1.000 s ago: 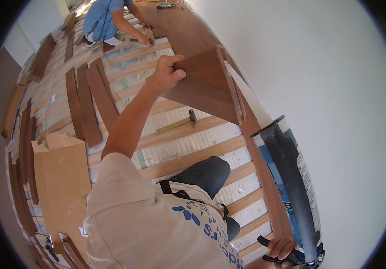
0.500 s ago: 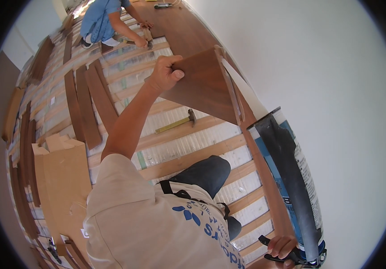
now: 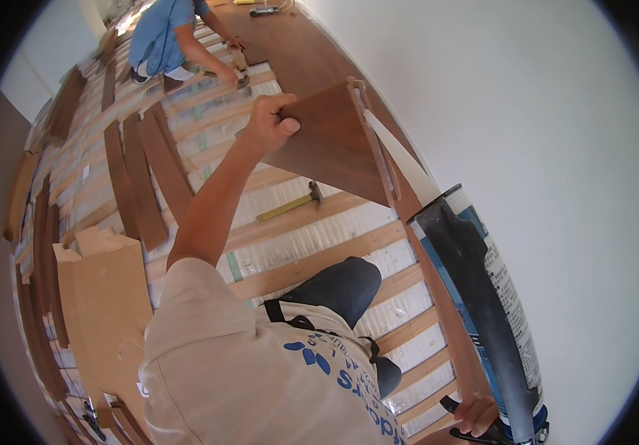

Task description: The person installs wooden floorboards by applying adhesive to the edges, positioning them on the floor, and securing them using a hammer and a pneumatic nail gun.

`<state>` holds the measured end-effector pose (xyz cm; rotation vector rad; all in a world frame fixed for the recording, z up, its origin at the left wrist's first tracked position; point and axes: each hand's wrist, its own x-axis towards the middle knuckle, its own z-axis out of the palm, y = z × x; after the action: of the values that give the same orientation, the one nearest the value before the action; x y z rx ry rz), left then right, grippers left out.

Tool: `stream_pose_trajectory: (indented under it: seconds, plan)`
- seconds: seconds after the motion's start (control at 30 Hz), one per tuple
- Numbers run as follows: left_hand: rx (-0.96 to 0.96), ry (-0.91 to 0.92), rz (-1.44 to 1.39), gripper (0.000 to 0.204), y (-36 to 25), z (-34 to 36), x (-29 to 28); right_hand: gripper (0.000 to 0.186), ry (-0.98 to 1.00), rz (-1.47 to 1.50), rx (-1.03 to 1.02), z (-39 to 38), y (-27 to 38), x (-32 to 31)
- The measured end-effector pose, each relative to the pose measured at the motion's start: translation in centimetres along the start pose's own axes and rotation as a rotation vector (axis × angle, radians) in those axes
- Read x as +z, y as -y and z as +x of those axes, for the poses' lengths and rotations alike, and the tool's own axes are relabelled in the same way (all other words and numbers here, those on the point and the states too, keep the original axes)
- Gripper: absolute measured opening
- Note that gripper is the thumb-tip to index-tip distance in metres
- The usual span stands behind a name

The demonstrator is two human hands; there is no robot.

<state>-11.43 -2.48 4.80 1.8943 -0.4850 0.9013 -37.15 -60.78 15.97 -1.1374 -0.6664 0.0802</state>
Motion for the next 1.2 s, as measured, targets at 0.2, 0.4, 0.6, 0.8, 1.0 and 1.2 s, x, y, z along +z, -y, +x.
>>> stream_pose_trajectory:
  seconds: [0.2,0.4,0.6,0.8,1.0,1.2]
  plan:
    - [0.006,0.021,0.002,0.078,0.2,-0.4,0.9,0.061,-0.049,-0.045,-0.075,-1.2,1.7,-0.1]
    - [-0.013,-0.005,0.017,0.072,0.7,0.0,0.8,0.065,-0.060,-0.068,-0.138,-1.6,2.7,0.1]
    - [0.042,-0.402,0.476,0.042,2.3,6.9,-5.4,0.067,-0.065,-0.077,-0.261,-1.0,3.8,2.0]
    - [-0.141,-0.334,-0.150,0.057,-10.4,16.7,-21.4,0.068,-0.130,-0.071,-0.357,-2.6,2.8,1.0]
    - [-0.546,-0.758,-0.684,0.079,-6.3,-0.6,-4.8,0.073,-0.181,-0.037,-0.275,-2.9,0.4,0.9]
    - [-0.651,-0.928,-0.914,0.065,-4.0,-3.1,-3.5,0.070,-0.183,-0.017,-0.306,-5.1,0.3,0.3]
